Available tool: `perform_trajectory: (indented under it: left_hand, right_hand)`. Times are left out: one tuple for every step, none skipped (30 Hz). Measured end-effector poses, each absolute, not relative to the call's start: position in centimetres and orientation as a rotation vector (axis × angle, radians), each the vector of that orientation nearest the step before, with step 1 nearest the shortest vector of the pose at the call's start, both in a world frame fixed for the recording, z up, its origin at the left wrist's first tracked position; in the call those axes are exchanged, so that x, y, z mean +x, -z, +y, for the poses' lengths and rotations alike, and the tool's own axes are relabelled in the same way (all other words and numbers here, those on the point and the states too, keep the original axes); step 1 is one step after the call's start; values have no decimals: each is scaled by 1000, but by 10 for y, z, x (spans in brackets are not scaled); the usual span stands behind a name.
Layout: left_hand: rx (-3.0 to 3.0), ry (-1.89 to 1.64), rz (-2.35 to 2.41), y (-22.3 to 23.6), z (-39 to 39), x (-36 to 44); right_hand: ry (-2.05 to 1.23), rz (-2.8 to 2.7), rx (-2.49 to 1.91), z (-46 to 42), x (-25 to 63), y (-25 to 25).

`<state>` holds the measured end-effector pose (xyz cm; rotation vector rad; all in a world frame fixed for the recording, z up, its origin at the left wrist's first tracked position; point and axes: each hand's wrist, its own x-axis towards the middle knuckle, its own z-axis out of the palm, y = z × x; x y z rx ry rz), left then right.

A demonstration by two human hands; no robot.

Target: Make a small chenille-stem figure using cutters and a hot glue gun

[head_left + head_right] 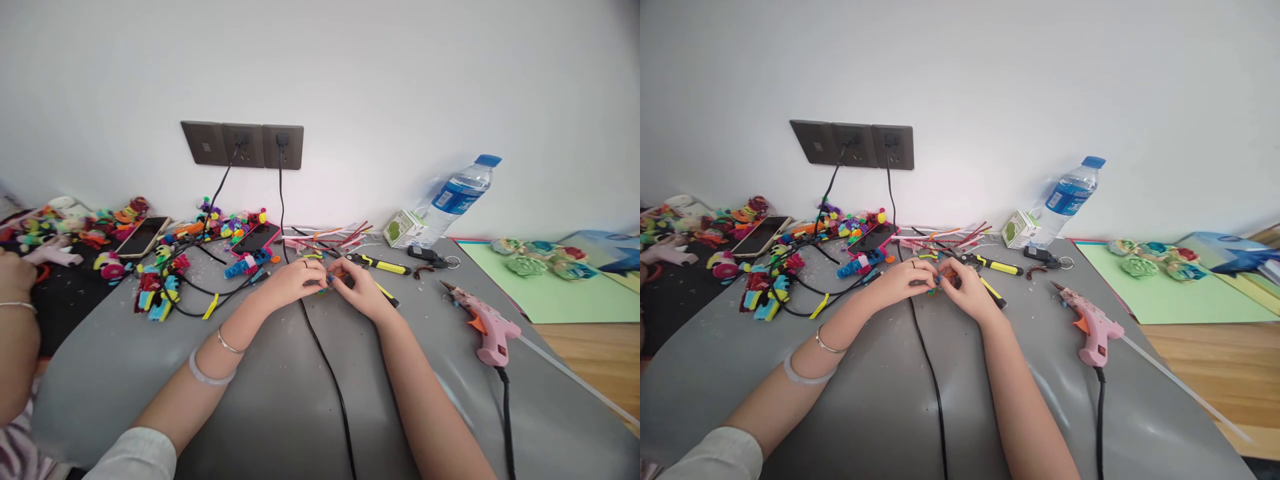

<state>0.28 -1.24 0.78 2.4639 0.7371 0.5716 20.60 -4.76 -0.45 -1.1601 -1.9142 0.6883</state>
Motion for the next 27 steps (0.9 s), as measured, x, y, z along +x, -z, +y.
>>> perform_trajectory:
  left_hand:
    - [2463, -574, 731, -8, -12, 3]
    - [2460, -575, 724, -7, -12, 2]
    - [2453, -575, 719, -7, -12, 2]
    - [2445, -574, 716, -7, -12, 2]
    - [2437, -572, 716, -7, -12, 2]
    - [2430, -569, 720, -7, -12, 3]
    - [2425, -568, 725, -6, -13, 3]
    - [2422, -570, 731, -6, -13, 3]
    - [2420, -575, 736, -5, -13, 3]
    - [2418, -581, 741, -4, -13, 4]
    - [2415, -587, 743, -3, -13, 4]
    - [2413, -591, 744, -3, -13, 4]
    - [2411, -594, 744, -2, -12, 4]
    - [2410, -596, 745, -2, -12, 4]
    - [2410, -600, 745, -2, -12, 4]
    - [2410, -605, 740, -2, -11, 4]
    - [2408, -611, 728, -2, -11, 4]
    - [2403, -618, 713, -3, -10, 4]
    - [2395, -623, 698, -3, -10, 5]
    - [2386, -627, 685, -4, -10, 5]
    - [2376, -629, 677, -4, -10, 5]
    - [2368, -630, 675, -4, -9, 5]
    - [2361, -630, 678, -4, -9, 5]
    - [2358, -629, 681, -4, -9, 5]
    - [2358, -629, 679, -4, -8, 5]
    - [2358, -631, 676, -3, -8, 4]
    - [2360, -632, 672, -3, -8, 4]
  right_hand:
    - [-693, -1918, -1162, -48, 206, 4]
    - [-696, -1920, -1165, -48, 206, 4]
    - [-700, -1922, -1171, -48, 206, 4]
    - [-705, -1924, -1179, -47, 206, 4]
    - [-712, -1926, -1188, -47, 206, 5]
    - [-718, -1928, -1198, -47, 207, 5]
    - [-725, -1929, -1208, -47, 207, 5]
    - [-732, -1930, -1219, -46, 207, 5]
    - [-738, -1929, -1228, -46, 207, 6]
    - [-742, -1928, -1235, -46, 207, 6]
    - [-744, -1927, -1240, -46, 207, 6]
    - [-742, -1928, -1241, -46, 207, 7]
    - [-738, -1929, -1239, -46, 207, 7]
    - [-733, -1930, -1237, -46, 207, 7]
    - [-728, -1932, -1235, -46, 207, 7]
    - [-724, -1933, -1234, -46, 207, 7]
    - [-722, -1934, -1234, -46, 207, 7]
    - [-720, -1936, -1236, -46, 207, 7]
    - [-717, -1938, -1238, -46, 207, 7]
    - [-714, -1941, -1240, -46, 207, 7]
    - [-708, -1944, -1241, -46, 206, 7]
    - [-701, -1946, -1241, -46, 206, 6]
    - [-694, -1947, -1240, -46, 206, 6]
    - [-687, -1949, -1238, -46, 206, 6]
    - [-682, -1950, -1236, -46, 206, 7]
    - [-677, -1951, -1233, -46, 206, 7]
    - [-676, -1953, -1230, -46, 206, 7]
